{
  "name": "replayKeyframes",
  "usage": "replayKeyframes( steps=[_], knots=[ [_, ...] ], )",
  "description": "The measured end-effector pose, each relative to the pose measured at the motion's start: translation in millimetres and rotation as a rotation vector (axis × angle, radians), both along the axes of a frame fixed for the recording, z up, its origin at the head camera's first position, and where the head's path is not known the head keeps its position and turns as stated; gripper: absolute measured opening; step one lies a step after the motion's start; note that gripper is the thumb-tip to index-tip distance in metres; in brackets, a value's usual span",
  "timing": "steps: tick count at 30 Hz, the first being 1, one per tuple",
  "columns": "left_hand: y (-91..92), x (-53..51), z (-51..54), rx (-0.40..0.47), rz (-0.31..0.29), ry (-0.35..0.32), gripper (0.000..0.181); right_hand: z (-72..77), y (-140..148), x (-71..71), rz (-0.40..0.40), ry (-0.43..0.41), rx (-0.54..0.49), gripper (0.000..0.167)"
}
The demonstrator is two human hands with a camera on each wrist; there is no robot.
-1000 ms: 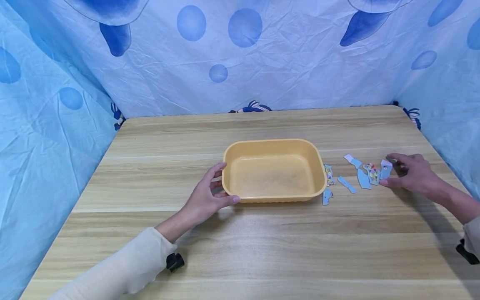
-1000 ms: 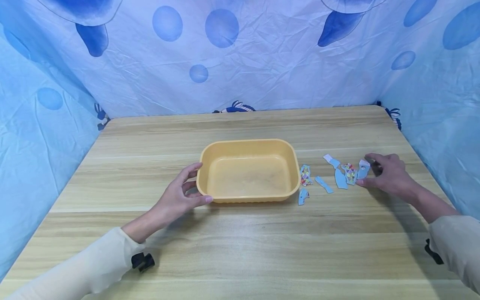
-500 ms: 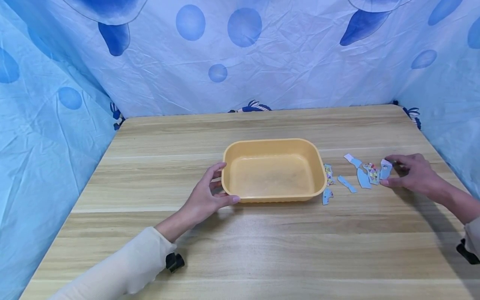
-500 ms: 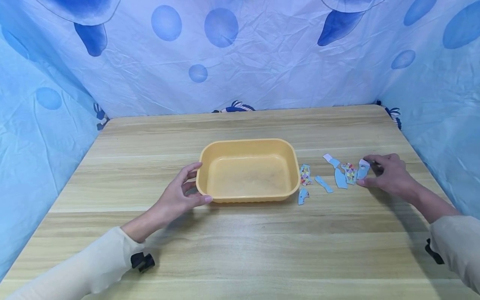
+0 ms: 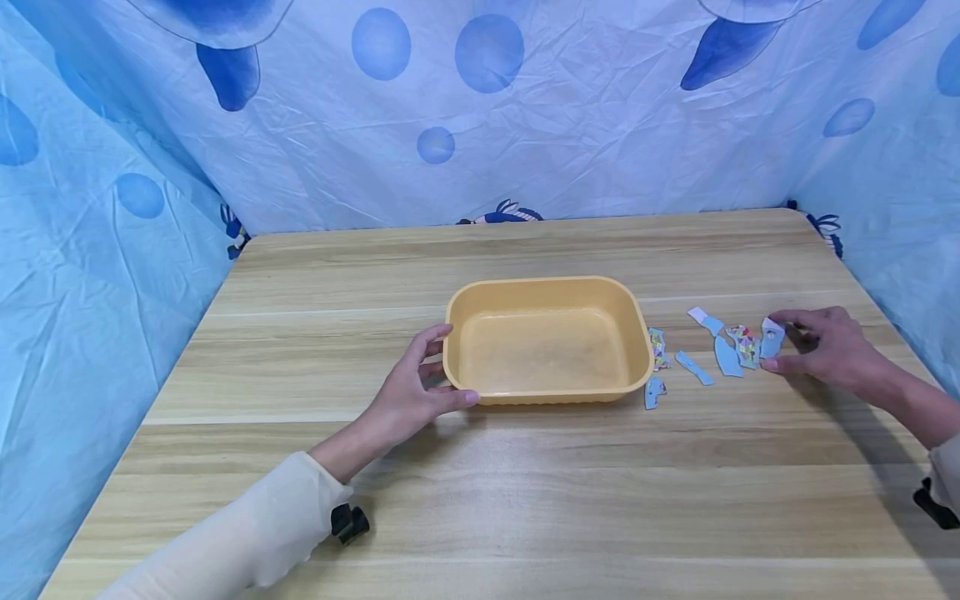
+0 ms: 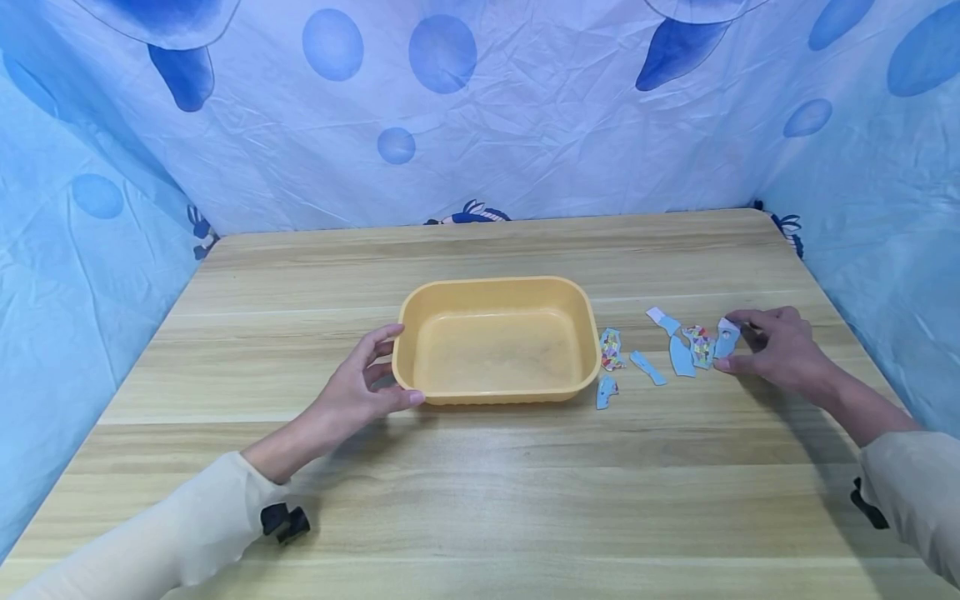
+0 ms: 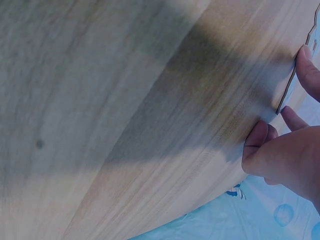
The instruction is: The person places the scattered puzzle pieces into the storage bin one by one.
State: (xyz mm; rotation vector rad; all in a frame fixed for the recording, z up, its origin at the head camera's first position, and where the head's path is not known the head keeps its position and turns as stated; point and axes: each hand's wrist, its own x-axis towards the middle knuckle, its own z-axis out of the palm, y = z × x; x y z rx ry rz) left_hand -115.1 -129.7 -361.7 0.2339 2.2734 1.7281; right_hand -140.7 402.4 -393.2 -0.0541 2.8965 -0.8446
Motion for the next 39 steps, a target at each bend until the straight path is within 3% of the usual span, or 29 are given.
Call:
replayKeyframes(
  steps=[19,27,39],
  knots=[
    [-0.8,0.0,-1.0,0.021,-0.001,-0.007,0.098,0.7,-3.4,1.4,-0.016,-0.008,0.025,0.074],
    [-0.5,-0.8,-0.6,0.014,-0.010,0.000,0.097,2.0,-5.8,0.6,0.004,0.058,0.031,0.072],
    [-0.7,0.4,-1.2,0.021,-0.004,-0.016,0.097,5.7,-7.8,-0.8,-0.010,0.050,0.043,0.074]
  ],
)
